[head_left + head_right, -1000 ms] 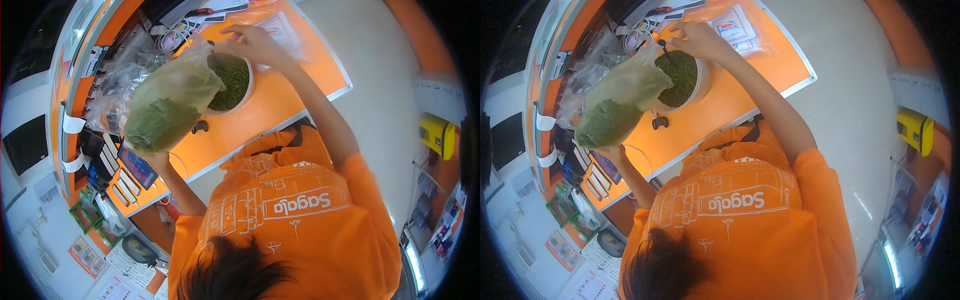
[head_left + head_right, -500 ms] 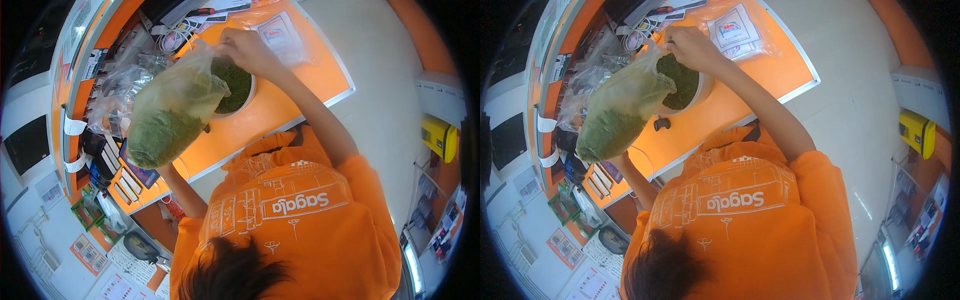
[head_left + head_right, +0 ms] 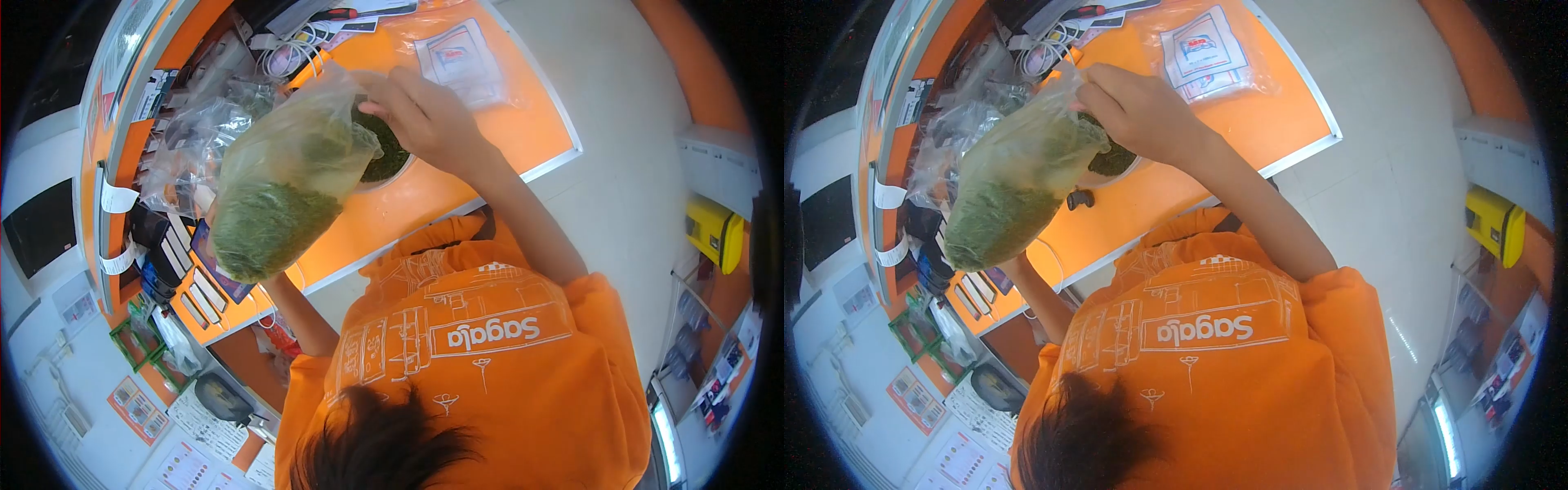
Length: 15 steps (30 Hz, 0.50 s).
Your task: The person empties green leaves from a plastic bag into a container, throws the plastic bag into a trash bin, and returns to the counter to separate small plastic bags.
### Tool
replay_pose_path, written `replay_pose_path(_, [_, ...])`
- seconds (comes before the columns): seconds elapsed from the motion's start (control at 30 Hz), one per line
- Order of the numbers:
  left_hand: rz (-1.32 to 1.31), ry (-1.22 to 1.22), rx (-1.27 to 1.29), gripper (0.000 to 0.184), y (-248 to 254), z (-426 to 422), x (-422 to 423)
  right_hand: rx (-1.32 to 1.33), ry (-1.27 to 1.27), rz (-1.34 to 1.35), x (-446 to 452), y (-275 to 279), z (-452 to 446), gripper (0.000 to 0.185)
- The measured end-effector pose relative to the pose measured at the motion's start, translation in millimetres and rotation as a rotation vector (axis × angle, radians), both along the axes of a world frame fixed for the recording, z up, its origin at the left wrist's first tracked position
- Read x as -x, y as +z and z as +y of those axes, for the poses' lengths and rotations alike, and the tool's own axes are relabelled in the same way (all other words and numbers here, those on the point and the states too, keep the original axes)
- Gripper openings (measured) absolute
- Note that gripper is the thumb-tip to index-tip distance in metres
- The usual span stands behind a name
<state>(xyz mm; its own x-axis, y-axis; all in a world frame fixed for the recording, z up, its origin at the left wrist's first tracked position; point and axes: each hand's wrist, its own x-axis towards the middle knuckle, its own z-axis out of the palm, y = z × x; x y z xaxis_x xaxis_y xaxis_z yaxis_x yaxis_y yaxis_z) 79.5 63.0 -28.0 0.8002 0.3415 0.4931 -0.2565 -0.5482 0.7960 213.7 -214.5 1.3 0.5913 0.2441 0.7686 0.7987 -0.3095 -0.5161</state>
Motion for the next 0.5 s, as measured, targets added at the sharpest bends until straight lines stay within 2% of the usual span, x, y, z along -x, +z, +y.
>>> replay_pose_path(0.03, [0.006,-0.002,0.015,0.065,-0.6,0.8,0.9,-0.023,0.016,-0.031,2.3,-6.6,0.9,0.014])
replay_pose_path(0.13, [0.019,-0.007,0.065,0.063,-3.8,5.2,2.9,0.129,0.004,-0.023,12.7,-29.0,-5.6,0.016])
replay_pose_path(0.33, [-0.047,-0.02,0.095,0.055,9.2,-13.6,-3.7,0.168,0.103,-0.118,28.1,-58.6,-12.5,0.014])
replay_pose_path(0.5, [-0.142,-0.081,-0.044,0.055,25.9,-25.3,-13.8,0.13,0.097,0.091,37.6,-58.6,-16.9,0.028])
